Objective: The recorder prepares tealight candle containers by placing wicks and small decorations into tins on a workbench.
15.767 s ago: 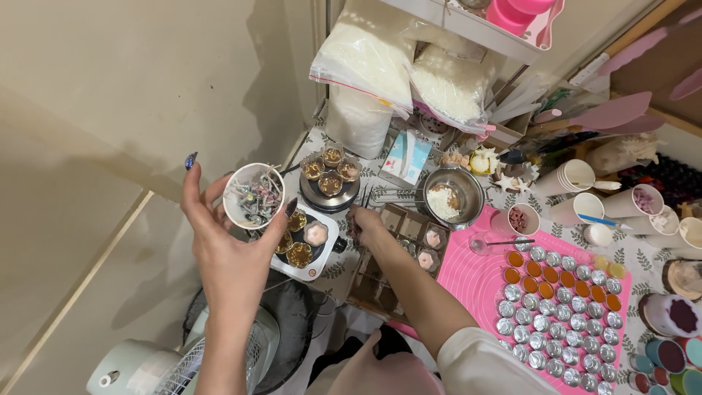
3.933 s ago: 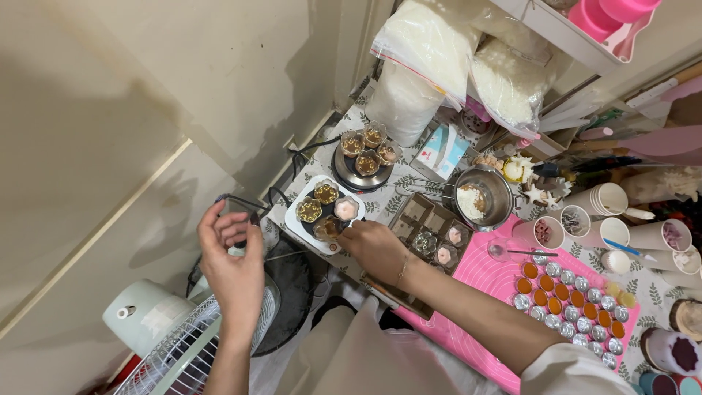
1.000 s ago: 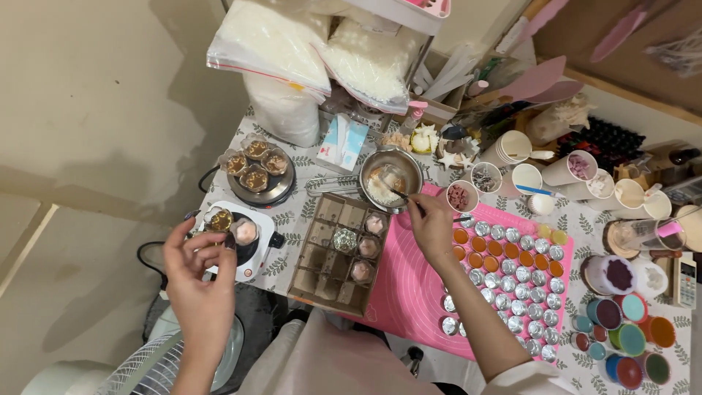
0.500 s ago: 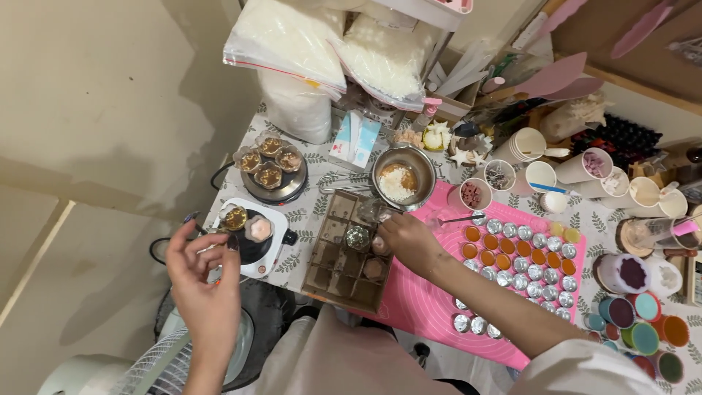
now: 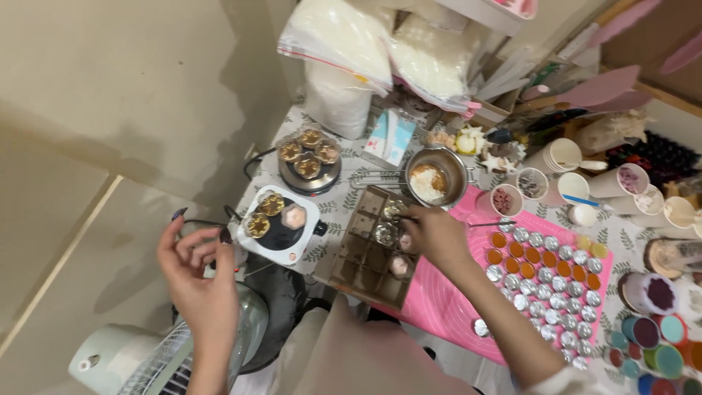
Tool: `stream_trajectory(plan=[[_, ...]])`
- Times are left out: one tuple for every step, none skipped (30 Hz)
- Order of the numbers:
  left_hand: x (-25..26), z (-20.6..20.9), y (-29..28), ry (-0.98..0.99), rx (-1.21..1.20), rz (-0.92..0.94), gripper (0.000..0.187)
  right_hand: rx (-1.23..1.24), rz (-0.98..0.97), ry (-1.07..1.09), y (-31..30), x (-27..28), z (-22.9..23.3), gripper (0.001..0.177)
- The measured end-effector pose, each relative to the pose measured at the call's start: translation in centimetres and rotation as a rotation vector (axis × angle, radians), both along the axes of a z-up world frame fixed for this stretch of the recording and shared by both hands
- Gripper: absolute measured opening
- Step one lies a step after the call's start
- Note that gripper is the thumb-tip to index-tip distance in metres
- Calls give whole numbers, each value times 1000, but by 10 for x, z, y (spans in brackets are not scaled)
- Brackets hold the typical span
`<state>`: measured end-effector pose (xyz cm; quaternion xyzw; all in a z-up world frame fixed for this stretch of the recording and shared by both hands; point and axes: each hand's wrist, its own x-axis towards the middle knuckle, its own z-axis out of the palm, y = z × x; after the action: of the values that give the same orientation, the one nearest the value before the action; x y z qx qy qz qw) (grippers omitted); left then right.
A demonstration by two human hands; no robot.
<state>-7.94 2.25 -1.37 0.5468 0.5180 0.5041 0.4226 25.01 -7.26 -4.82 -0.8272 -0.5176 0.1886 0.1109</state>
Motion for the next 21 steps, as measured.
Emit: stream_trajectory(plan=[[-7,-1,2,3,3,13,62,3,13,3,-9,6,-27,23],[-14,-3,2,-2,1,32,61,168,-217,439,-21,12,-54,26],[-20,-5,2,-7,-1,51,61,325,-448,878,-32,19,-81,30],[-24,-6,3,-6,0,57,61,323,-442,879,-33,8,-83,30],[-28,-6,4,4,8,63,60,331,-558,1138,-33,-4,-85,27],[-31,-6,5,13,15,68,60,334,-676,1394,-34,-14,-87,27],[-32,-6,6,13,16,74,60,331,-670,1395,-26,-33,-77,27],[-33,-7,8,10,17,77,59,229,-630,1385,-18,-51,-67,27],[-34,-7,9,8,19,80,59,127,-590,1372,-10,-70,-57,30],[-36,-7,8,9,18,86,59,122,-585,1373,-4,-86,-50,30],[-38,-7,8,2,17,84,59,139,-382,1177,1,-102,-42,29],[-38,-5,9,-9,16,79,60,156,-184,972,7,-117,-33,27],[-38,-4,9,-11,15,84,60,154,-181,970,17,-128,-22,27],[-39,-3,9,-19,11,79,59,282,49,583,26,-139,-13,25],[-40,-3,9,-27,7,75,59,396,271,187,34,-151,-3,22],[-41,-1,9,-29,8,79,59,397,275,186,42,-154,-8,22],[-42,0,10,-22,6,78,59,418,374,133,51,-158,-13,22],[-43,1,10,-15,2,80,59,436,474,79,58,-161,-18,22],[-46,-2,9,-18,2,86,59,435,481,78,62,-164,-21,22],[-49,-4,9,-10,9,90,59,477,517,48,67,-168,-24,20],[-52,-7,9,-1,16,94,60,518,553,19,72,-171,-28,17]])
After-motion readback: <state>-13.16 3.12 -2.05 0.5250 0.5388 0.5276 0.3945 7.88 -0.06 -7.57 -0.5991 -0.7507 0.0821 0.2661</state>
